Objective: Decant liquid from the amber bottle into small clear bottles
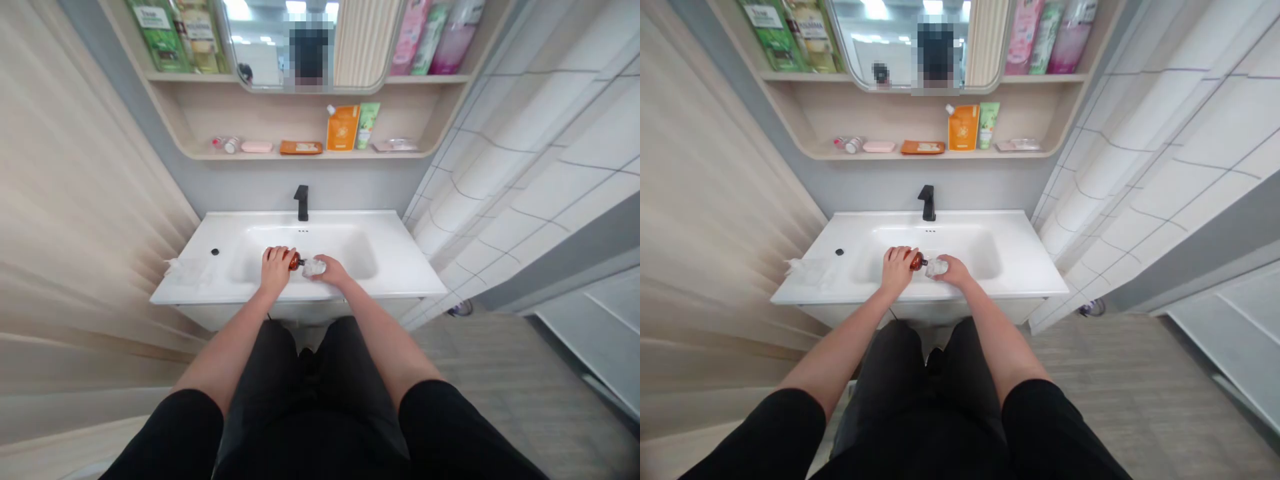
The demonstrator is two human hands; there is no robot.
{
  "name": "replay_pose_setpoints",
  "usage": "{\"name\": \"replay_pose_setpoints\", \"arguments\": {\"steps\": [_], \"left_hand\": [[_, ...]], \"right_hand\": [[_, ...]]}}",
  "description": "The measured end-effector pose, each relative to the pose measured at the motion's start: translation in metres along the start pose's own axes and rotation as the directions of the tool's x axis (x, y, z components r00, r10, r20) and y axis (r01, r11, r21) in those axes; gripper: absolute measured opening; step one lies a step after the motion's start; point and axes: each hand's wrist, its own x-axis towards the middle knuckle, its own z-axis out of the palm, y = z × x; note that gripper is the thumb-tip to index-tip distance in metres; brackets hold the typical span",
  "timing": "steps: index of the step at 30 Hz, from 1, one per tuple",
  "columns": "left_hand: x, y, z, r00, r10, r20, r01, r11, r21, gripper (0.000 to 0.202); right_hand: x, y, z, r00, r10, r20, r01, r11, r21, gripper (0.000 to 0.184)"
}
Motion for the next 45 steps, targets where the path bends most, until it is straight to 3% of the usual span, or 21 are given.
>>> {"name": "replay_pose_setpoints", "arguments": {"steps": [45], "left_hand": [[0.0001,0.0011,-0.0012,1.0,0.012,0.01,-0.012,1.0,0.004,0.06]], "right_hand": [[0.0006,0.0046,0.0011,0.999,-0.039,-0.008,0.038,0.999,-0.032,0.074]]}}
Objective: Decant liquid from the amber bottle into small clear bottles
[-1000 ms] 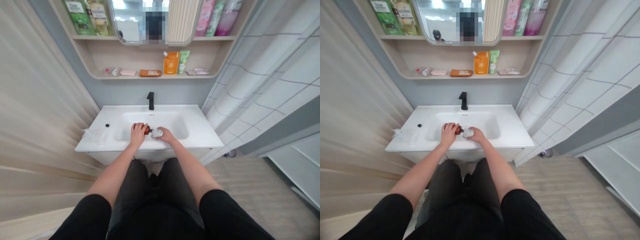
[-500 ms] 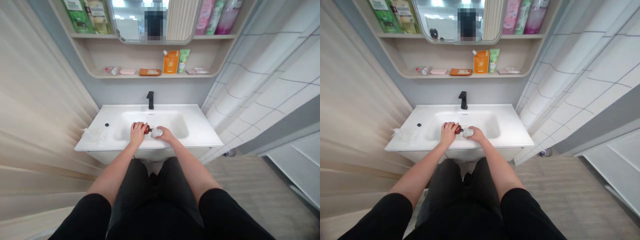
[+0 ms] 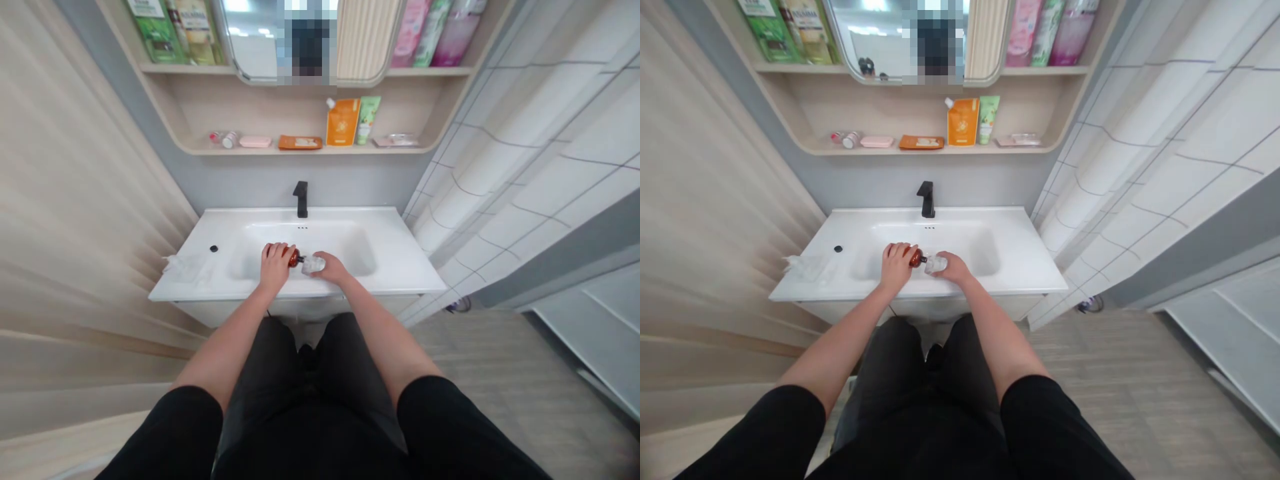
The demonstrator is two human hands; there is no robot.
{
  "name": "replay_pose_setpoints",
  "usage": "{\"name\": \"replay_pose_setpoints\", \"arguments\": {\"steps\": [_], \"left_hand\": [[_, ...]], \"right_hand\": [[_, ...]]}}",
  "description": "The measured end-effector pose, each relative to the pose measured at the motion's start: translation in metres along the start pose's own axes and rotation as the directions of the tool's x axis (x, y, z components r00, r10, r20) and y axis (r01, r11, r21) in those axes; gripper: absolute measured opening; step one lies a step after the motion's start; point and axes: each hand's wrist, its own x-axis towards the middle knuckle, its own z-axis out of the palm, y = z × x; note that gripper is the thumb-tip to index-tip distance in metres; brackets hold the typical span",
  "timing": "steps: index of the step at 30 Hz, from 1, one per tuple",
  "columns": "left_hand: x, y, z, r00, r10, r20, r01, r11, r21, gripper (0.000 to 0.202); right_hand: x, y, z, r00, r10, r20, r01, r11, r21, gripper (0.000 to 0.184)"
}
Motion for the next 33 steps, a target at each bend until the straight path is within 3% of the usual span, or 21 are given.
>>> {"name": "replay_pose_setpoints", "arguments": {"steps": [33], "left_hand": [[0.0,0.0012,-0.0018,1.0,-0.02,0.022,0.02,1.0,-0.023,0.062]], "right_hand": [[-0.0011,-0.0029,-0.0014,1.0,-0.003,0.003,0.003,1.0,-0.008,0.073]]}}
